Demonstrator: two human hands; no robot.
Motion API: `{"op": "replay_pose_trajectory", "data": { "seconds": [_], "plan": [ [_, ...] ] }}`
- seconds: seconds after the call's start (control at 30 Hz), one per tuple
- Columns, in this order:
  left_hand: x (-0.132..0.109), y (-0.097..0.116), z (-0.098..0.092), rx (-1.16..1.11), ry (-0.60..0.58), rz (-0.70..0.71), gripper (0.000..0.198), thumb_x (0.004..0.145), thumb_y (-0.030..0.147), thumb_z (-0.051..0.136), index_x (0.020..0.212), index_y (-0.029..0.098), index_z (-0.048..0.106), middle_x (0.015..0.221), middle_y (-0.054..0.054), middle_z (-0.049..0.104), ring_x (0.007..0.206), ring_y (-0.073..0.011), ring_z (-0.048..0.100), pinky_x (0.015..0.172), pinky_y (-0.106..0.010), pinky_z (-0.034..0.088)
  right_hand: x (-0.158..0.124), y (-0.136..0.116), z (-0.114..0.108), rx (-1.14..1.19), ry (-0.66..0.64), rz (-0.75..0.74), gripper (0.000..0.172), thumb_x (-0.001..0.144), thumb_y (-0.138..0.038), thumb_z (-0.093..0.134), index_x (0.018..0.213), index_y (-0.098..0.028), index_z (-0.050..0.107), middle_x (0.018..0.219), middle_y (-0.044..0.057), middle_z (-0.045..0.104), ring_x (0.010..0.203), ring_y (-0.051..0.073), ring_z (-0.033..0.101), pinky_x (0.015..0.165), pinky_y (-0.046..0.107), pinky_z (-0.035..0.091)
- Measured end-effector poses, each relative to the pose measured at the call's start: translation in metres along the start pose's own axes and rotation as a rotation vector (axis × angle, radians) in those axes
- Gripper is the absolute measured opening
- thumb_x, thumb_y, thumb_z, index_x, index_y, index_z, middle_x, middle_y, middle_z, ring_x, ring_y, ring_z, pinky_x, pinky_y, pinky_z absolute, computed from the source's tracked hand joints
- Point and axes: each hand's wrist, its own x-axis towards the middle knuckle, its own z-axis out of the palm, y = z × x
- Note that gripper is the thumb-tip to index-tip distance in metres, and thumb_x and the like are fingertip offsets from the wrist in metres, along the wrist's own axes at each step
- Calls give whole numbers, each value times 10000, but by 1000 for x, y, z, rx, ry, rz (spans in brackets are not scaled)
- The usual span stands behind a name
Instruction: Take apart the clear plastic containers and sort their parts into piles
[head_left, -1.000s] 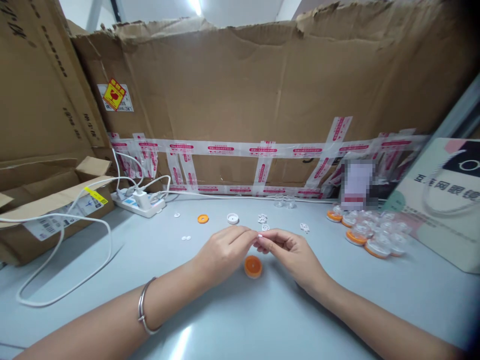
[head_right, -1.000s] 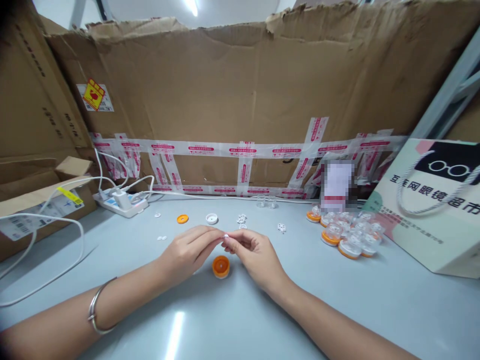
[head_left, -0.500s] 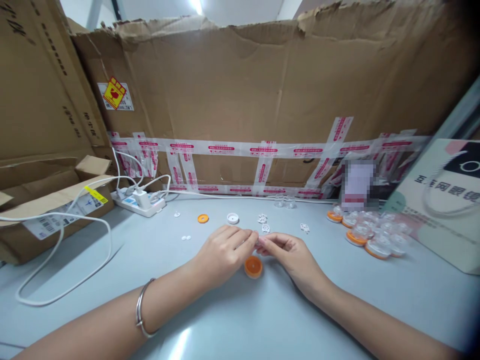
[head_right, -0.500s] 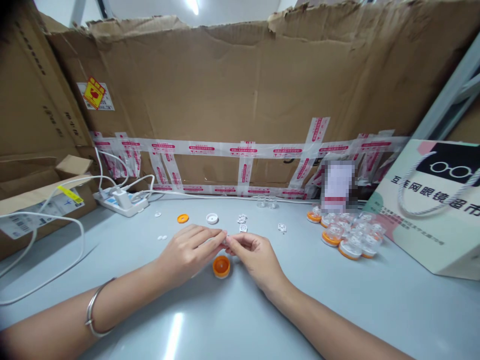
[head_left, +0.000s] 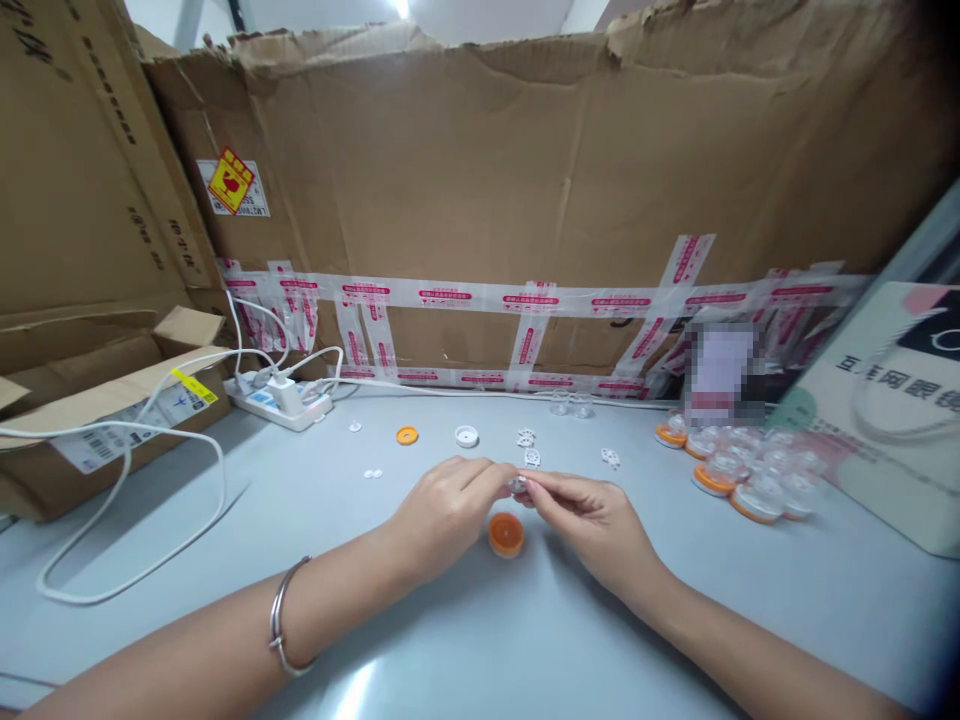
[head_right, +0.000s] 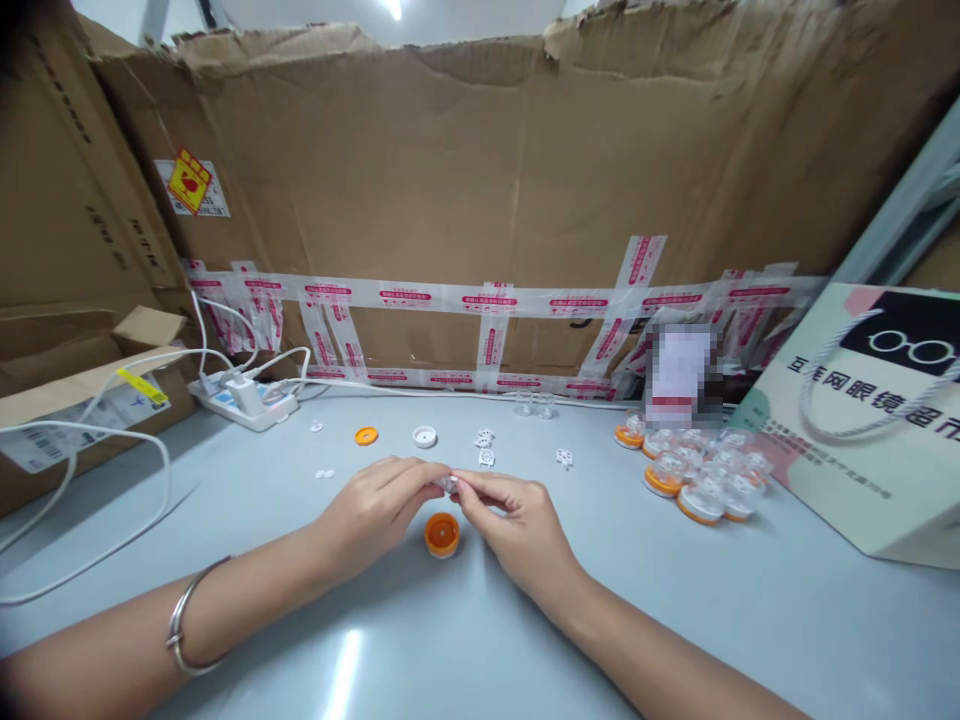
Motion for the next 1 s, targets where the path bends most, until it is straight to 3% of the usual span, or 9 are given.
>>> {"op": "replay_pose_trajectory", "data": {
  "seconds": [0.37, 0.6, 0.67, 0.83, 1.0],
  "plan": [
    [-5, -3, 6, 66, 5, 38, 136, 851, 113, 445, 930, 149, 551, 785, -22, 620, 715, -119, 573, 656, -243, 474, 5, -1, -3, 202, -36, 216, 340, 714, -437, 624, 944, -200, 702, 836, 75, 712, 777, 212, 661, 769, 369, 538],
    [1, -1, -6, 163, 43, 233, 183, 879, 110, 385, 865, 118, 567, 771, -57, 632, 685, -122, 578, 624, -241, 488, 5, -5, -4, 322, -61, 311, 333, 691, -442, 648, 911, -200, 714, 852, 80, 710, 812, 212, 661, 811, 370, 528],
    [2, -1, -4, 112, 52, 184, 183, 877, 117, 394, 851, 131, 574, 767, -48, 640, 686, -118, 590, 631, -239, 497, 4, -4, -5, 311, -55, 304, 330, 696, -437, 646, 911, -197, 714, 849, 80, 711, 806, 214, 662, 802, 365, 532],
    [3, -1, 3, -237, 108, -135, 174, 856, 205, 479, 992, 144, 570, 817, -40, 674, 700, -111, 625, 656, -230, 522, 2, -3, -4, 174, -16, 193, 281, 715, -415, 629, 893, -216, 719, 793, 54, 717, 777, 216, 667, 743, 329, 550],
    [6, 0, -3, -425, -37, -362, 140, 839, 233, 514, 845, 175, 641, 732, -3, 669, 630, -102, 603, 588, -204, 491, 2, -2, -4, 86, 5, 154, 260, 741, -391, 594, 899, -225, 717, 845, 46, 715, 792, 222, 668, 739, 321, 550]
  ]
}}
